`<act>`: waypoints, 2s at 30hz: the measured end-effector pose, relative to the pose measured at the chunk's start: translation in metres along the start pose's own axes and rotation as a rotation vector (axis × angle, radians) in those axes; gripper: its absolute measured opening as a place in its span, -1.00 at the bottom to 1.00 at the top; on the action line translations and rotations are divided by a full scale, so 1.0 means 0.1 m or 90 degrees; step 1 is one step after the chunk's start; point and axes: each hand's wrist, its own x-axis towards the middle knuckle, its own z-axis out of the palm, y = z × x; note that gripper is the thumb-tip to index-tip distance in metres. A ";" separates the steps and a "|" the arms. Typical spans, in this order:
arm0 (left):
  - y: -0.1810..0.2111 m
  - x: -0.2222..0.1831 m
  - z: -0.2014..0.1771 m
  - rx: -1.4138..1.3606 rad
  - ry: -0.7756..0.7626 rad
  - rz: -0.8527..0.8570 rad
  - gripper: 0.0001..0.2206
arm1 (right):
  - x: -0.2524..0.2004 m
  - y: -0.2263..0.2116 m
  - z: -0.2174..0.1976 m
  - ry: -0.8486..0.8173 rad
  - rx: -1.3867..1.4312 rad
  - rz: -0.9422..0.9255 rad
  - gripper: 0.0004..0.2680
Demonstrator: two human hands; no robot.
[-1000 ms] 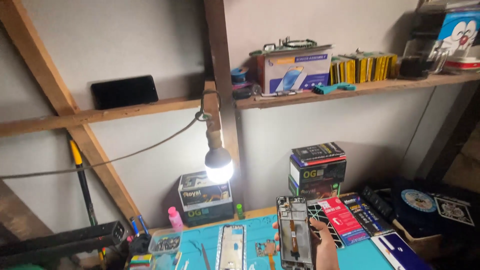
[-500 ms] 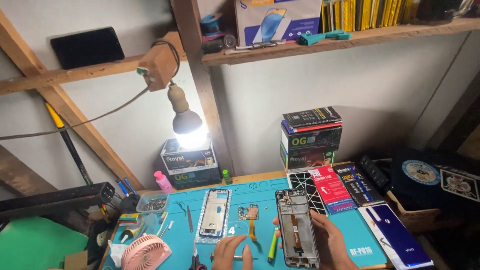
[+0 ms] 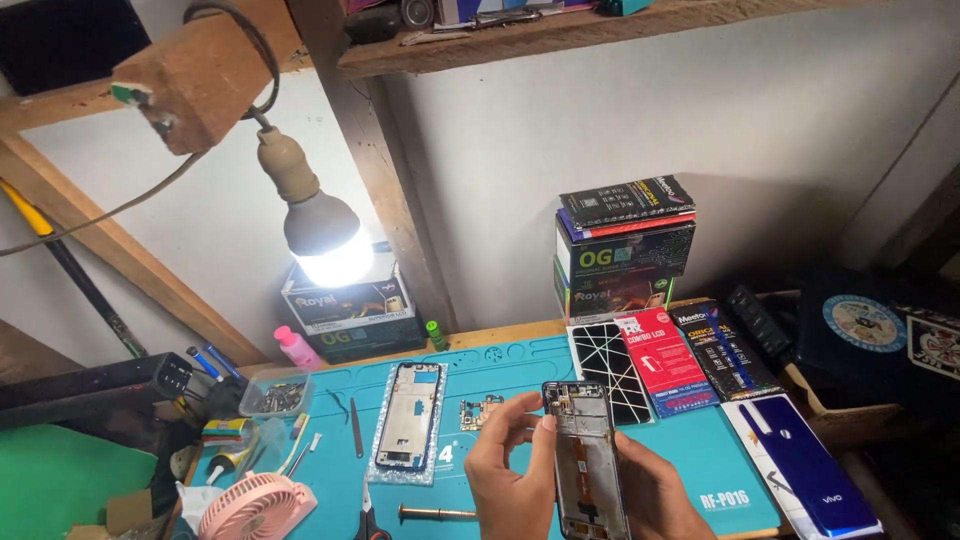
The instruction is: Inspecting and manipulating the internal frame of a mobile phone using a small tool on a repair bench.
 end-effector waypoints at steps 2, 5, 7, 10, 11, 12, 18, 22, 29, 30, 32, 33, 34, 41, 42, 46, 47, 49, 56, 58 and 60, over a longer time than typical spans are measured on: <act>-0.02 0.02 0.05 0.008 0.001 0.026 -0.78 | 0.05 -0.01 -0.06 -0.017 -0.020 -0.015 -0.54; 0.00 0.01 0.08 0.024 0.005 0.068 -0.77 | -0.06 -0.09 0.07 -0.001 -0.044 -0.007 -0.51; 0.06 0.02 0.11 0.033 0.003 0.086 -0.76 | -0.09 -0.14 0.12 0.032 -0.042 0.013 -0.46; 0.11 0.02 0.13 0.034 -0.007 0.060 -0.70 | -0.04 -0.13 0.05 0.007 -0.049 -0.029 -0.43; 0.12 0.02 0.15 0.037 -0.002 0.086 -0.69 | -0.05 -0.15 0.06 -0.016 -0.061 -0.035 -0.41; 0.12 0.02 0.16 0.041 0.002 0.111 -0.68 | -0.06 -0.16 0.07 -0.038 -0.071 -0.040 -0.39; 0.09 0.03 0.18 0.078 0.018 0.128 -0.77 | 0.31 0.01 -0.45 -0.231 -0.130 -0.176 -0.38; 0.11 0.05 0.15 0.070 0.003 0.110 -0.79 | 0.28 -0.02 -0.37 -0.134 -0.097 -0.124 -0.35; 0.15 0.09 0.07 0.031 -0.064 0.233 -0.86 | 0.25 -0.02 -0.37 -0.210 -0.133 -0.166 -0.34; 0.15 0.09 0.06 0.031 -0.086 0.236 -0.88 | 0.24 -0.01 -0.38 -0.226 -0.136 -0.172 -0.33; 0.17 0.09 0.05 0.031 -0.099 0.239 -0.89 | 0.25 -0.01 -0.39 -0.232 -0.146 -0.179 -0.32; 0.18 0.10 0.04 0.029 -0.111 0.242 -0.90 | 0.26 -0.02 -0.39 -0.238 -0.156 -0.186 -0.30; 0.18 0.11 0.04 0.030 -0.111 0.242 -0.90 | 0.25 -0.03 -0.38 -0.238 -0.156 -0.185 -0.30; 0.13 0.15 -0.01 0.027 -0.149 0.254 -0.92 | 0.13 -0.11 -0.25 -0.243 -0.208 -0.201 -0.27; 0.12 0.15 -0.01 0.021 -0.156 0.260 -0.92 | 0.10 -0.12 -0.23 -0.250 -0.218 -0.205 -0.26; 0.11 0.18 -0.03 0.010 -0.172 0.252 -0.92 | 0.06 -0.13 -0.21 -0.259 -0.205 -0.209 -0.29; 0.11 0.19 -0.03 0.010 -0.185 0.247 -0.91 | 0.05 -0.15 -0.19 -0.252 -0.216 -0.208 -0.29; 0.10 0.21 -0.04 0.010 -0.197 0.241 -0.91 | 0.06 -0.14 -0.20 -0.246 -0.227 -0.206 -0.30; 0.08 0.24 -0.08 0.033 -0.231 0.285 -0.88 | 0.10 -0.12 -0.26 -0.267 -0.198 -0.190 -0.39; 0.09 0.25 -0.09 0.036 -0.242 0.280 -0.87 | 0.10 -0.12 -0.26 -0.272 -0.207 -0.189 -0.39; 0.11 0.25 -0.09 0.046 -0.249 0.295 -0.88 | 0.11 -0.10 -0.28 -0.268 -0.192 -0.186 -0.42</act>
